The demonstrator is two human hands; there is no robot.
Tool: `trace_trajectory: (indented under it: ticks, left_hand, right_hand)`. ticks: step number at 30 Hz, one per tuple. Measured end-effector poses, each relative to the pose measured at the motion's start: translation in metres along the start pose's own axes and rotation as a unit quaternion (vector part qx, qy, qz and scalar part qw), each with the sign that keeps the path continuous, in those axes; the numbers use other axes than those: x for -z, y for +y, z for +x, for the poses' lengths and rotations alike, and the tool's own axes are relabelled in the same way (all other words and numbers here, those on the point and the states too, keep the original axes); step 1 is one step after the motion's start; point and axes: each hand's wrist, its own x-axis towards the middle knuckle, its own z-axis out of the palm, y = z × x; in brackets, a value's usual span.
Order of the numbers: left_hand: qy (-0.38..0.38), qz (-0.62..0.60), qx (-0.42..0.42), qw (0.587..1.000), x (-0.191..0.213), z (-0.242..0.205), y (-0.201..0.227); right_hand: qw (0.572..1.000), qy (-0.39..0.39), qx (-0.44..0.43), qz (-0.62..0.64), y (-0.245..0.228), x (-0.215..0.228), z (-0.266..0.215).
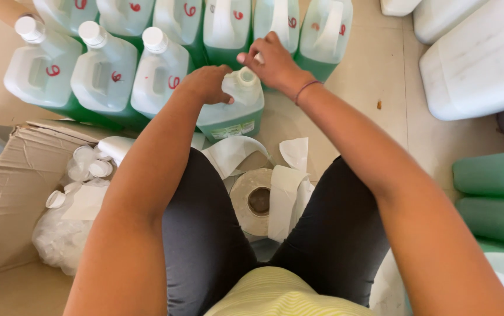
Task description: The person removes caps from plastic jugs, applies labels from a roll, and then retrieves new caps from a cardboard box to seal the jugs.
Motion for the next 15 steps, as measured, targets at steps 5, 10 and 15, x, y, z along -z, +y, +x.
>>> trace_trajectory:
  ticks: [5, 10, 15]
  left_hand:
    - [-0.038, 0.034, 0.033, 0.998, -0.012, 0.003, -0.039]
    - [-0.055, 0.009, 0.046, 0.997, -0.012, 0.002, -0.039]
    - [-0.067, 0.027, 0.055, 0.996, -0.012, 0.010, -0.033]
  right_hand:
    - [0.990, -0.038, 0.022, -0.131, -0.031, -0.044, 0.000]
    - [0.972, -0.070, 0.009, -0.225, -0.042, -0.043, -0.005]
    - [0.968, -0.051, -0.017, -0.246, -0.041, -0.049, 0.001]
